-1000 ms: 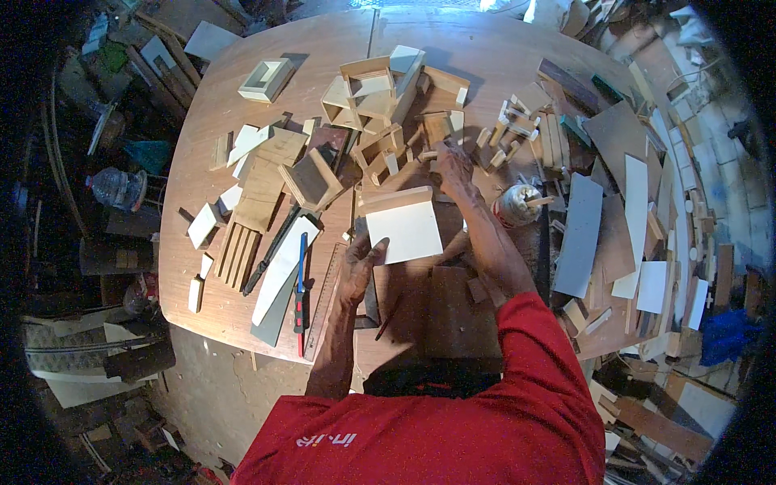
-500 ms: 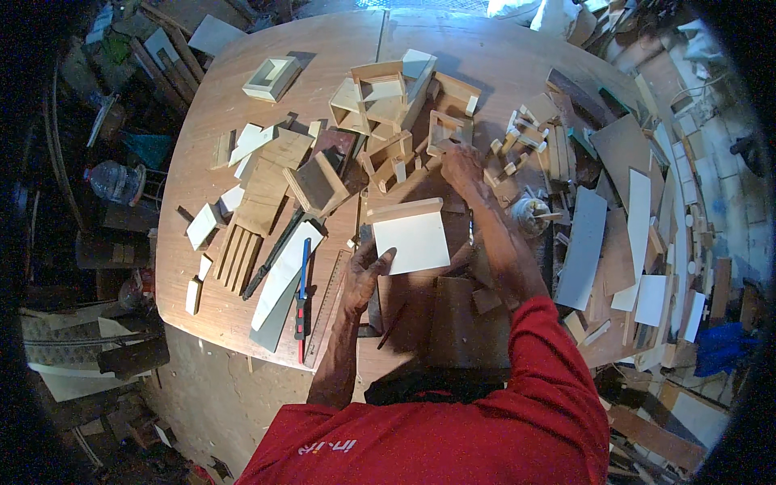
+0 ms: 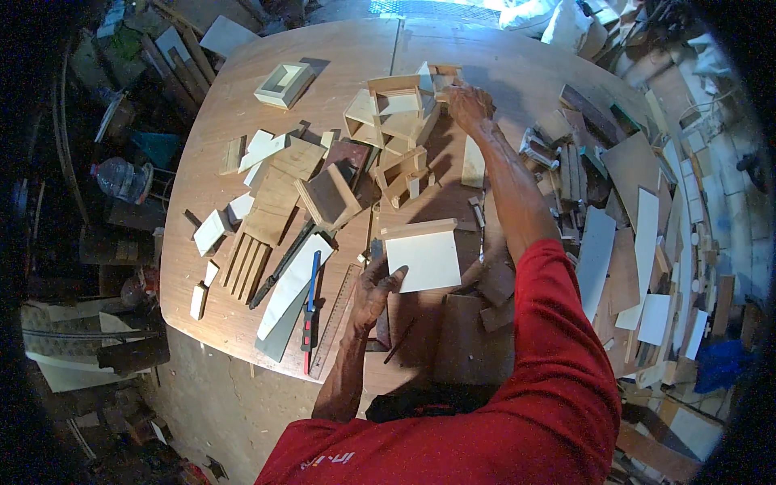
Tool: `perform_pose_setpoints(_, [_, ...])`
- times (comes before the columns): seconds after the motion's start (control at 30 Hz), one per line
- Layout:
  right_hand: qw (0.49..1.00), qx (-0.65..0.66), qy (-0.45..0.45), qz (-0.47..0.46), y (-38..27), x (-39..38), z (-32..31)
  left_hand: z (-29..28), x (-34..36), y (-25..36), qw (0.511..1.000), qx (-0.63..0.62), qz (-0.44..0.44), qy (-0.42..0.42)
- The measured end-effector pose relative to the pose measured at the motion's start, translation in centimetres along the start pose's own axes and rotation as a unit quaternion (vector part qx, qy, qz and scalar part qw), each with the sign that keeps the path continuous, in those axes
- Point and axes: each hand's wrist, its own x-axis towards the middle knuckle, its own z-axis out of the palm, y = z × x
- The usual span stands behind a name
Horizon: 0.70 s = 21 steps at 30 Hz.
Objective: The person cuts a wooden piece using a hand saw and fits several wooden pieces together by hand to assemble a structure.
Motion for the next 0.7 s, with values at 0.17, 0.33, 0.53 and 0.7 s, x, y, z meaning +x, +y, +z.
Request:
perform_pose_setpoints(0.17, [0.992,-0.016,0.108,-0.066,5.3,2.6,3.8,1.3,0.8,-0.4,0.998,-0.039,0.026,-0.042])
perform_pose_setpoints(0.33, [0.989,0.130,0.075,0.015,0.0,-3.2,0.4,0.2,0.4,-0.3,1.000,-0.002,-0.008,-0.007])
perform_pose_setpoints(0.53, [0.941,0.322,-0.099,0.004,-2.1,-8.3,1.9,0.1,1.0,-1.3,1.000,-0.003,0.005,-0.024])
perform_pose_setpoints(0.7, [0.906,0.362,-0.217,0.044,-3.7,-8.0,2.8,0.3,0.7,-0.3,0.999,0.017,-0.025,-0.025])
